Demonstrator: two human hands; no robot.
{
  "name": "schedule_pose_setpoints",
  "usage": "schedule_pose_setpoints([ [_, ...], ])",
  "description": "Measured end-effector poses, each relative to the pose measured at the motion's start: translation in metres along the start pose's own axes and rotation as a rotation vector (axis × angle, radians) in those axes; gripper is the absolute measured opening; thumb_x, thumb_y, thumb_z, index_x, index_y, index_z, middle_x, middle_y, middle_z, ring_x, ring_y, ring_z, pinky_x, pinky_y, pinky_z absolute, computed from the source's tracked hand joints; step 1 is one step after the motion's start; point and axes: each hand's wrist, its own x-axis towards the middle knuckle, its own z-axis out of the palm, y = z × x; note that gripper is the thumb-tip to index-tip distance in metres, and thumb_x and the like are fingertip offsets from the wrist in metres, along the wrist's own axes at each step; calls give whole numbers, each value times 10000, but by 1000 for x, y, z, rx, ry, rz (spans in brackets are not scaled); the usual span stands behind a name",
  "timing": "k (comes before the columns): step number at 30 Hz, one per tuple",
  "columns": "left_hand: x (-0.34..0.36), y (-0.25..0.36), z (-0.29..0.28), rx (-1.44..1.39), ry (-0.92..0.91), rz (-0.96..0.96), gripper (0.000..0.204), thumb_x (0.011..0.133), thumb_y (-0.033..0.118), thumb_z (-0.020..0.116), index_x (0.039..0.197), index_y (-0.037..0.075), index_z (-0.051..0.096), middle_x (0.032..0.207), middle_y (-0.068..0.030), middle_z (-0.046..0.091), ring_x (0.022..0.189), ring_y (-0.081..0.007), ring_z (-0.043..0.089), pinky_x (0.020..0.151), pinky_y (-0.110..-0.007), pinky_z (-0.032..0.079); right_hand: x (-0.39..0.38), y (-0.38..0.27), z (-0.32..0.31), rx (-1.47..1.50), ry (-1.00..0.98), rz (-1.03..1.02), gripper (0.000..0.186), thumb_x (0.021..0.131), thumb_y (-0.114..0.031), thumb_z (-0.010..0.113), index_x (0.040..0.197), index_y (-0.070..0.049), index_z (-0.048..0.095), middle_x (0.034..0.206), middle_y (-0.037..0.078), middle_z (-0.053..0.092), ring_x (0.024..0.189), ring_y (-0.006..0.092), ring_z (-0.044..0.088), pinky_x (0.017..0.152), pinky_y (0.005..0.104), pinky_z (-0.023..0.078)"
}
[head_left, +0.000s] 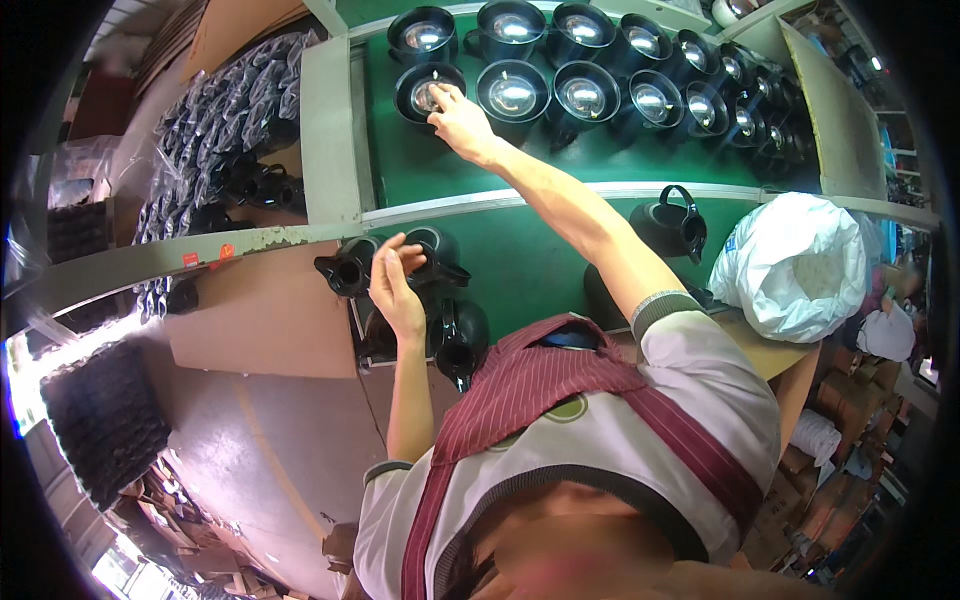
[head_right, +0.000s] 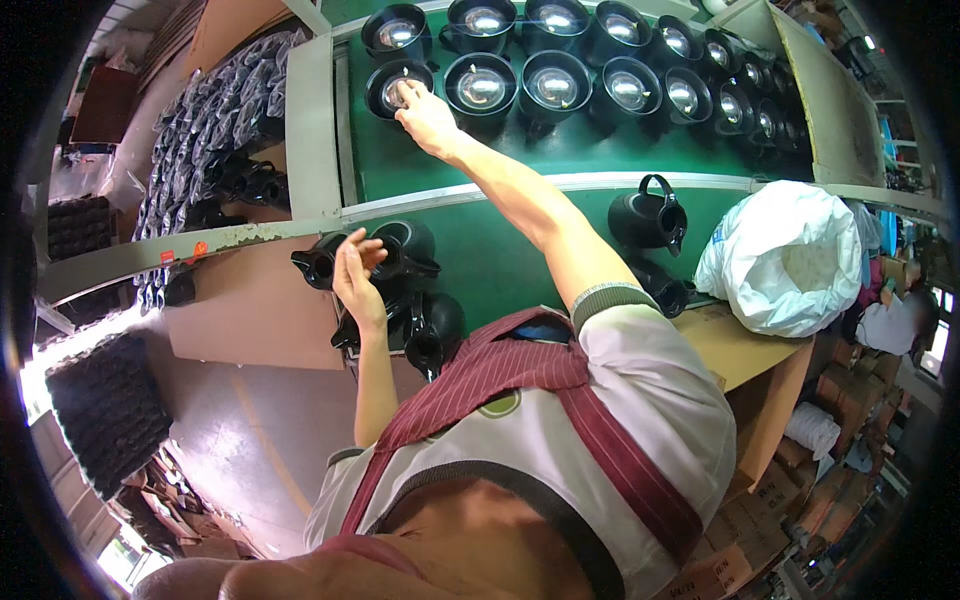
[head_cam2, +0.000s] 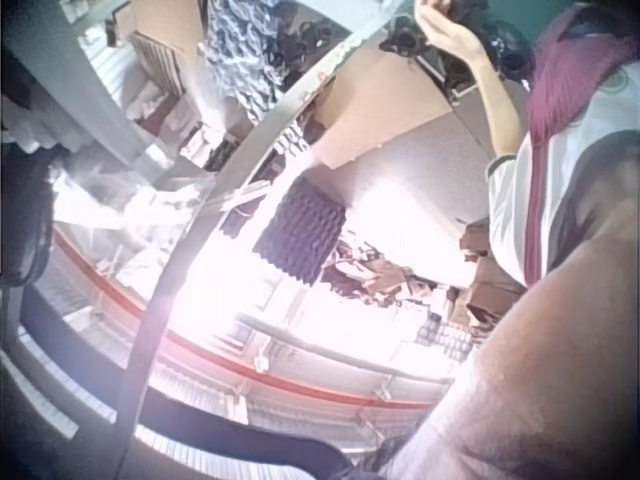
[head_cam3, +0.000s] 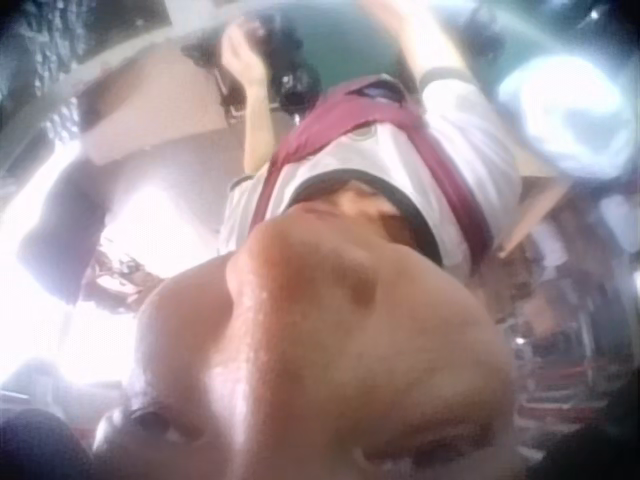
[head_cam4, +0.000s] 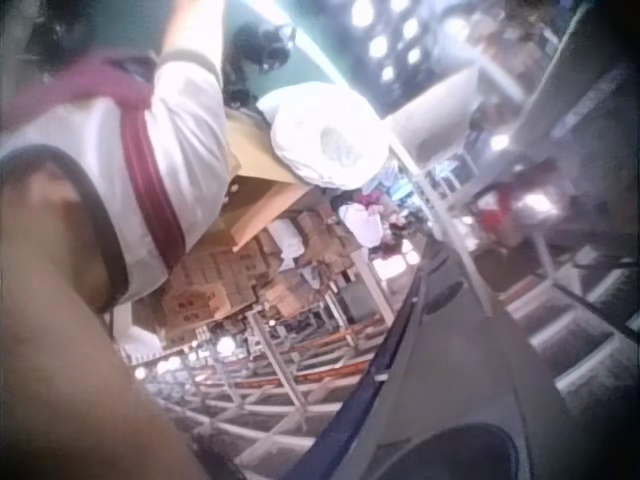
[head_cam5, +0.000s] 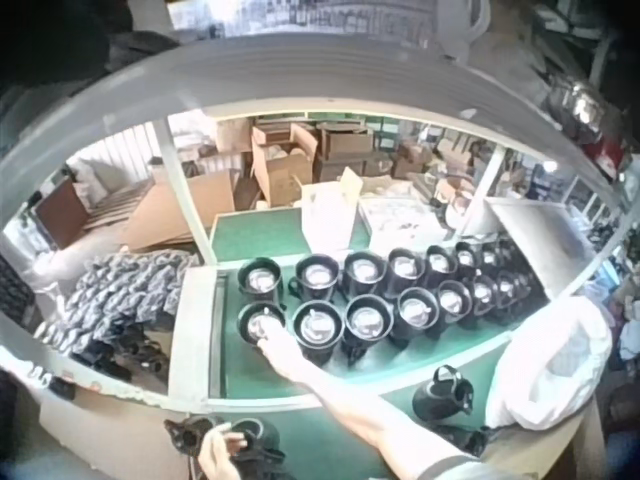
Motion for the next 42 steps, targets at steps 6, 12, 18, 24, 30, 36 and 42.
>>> schedule_pose_setpoints([
  [6, -19, 3, 24, -82, -147, -17, 278, 1073, 164, 457, 1170, -7, 653, 939, -86, 708, 822, -127, 657, 807, -273, 547, -4, -8, -11, -143, -42, -19, 347, 725, -142, 779, 1029, -32, 652, 1441, 237, 473, 1378, 379, 427, 1098, 431, 434],
  [12, -21, 26, 58, 27, -217, 43, 231, 1046, 117, 516, 1179, -34, 631, 965, -77, 699, 852, -121, 636, 816, -266, 524, -70, -62, -74, 49, 156, 205, 668, 759, -213, 811, 1338, -52, 519, 1479, 269, 391, 1399, 428, 361, 1157, 527, 311],
  [18, -62, 38, 144, 227, -864, 259, 294, 932, 102, 680, 1202, -9, 640, 1034, -118, 699, 927, -184, 674, 839, -319, 538, -274, -135, -118, 625, 38, 452, 579, 849, -156, 710, 1351, 18, 480, 1404, 297, 451, 1264, 449, 497, 1080, 473, 406],
  [24, -182, -75, 178, 359, -2107, 599, 558, 912, 477, 634, 1276, 54, 625, 1229, -224, 646, 1100, -380, 647, 944, -437, 523, -455, -211, -156, 552, -225, 865, 487, 901, -213, 676, 1301, 9, 509, 1307, 263, 508, 1189, 410, 530, 1003, 464, 438],
  [30, -284, -64, 184, 545, -2776, 137, 603, 883, 522, 625, 1207, 16, 684, 1153, -235, 699, 1081, -395, 666, 980, -440, 504, -542, -338, -161, 536, -141, 1278, 392, 912, -242, 671, 1211, -9, 569, 1186, 229, 561, 1077, 381, 573, 917, 450, 464],
  [36, -377, -65, 151, 749, -2955, -230, 488, 928, 411, 620, 1202, 11, 683, 1167, -170, 709, 1110, -264, 650, 1004, -375, 472, -591, -430, -153, 468, 109, 1467, 315, 924, -271, 667, 1121, -28, 629, 1064, 194, 613, 964, 352, 616, 831, 436, 490],
  [42, -517, -106, 79, 658, -3102, -340, 419, 994, 319, 536, 1252, 2, 631, 1174, -135, 691, 1130, -210, 623, 1005, -347, 460, -670, -511, -175, 181, 481, 1525, 271, 935, -299, 663, 1031, -47, 689, 943, 160, 665, 851, 322, 659, 746, 422, 516],
])
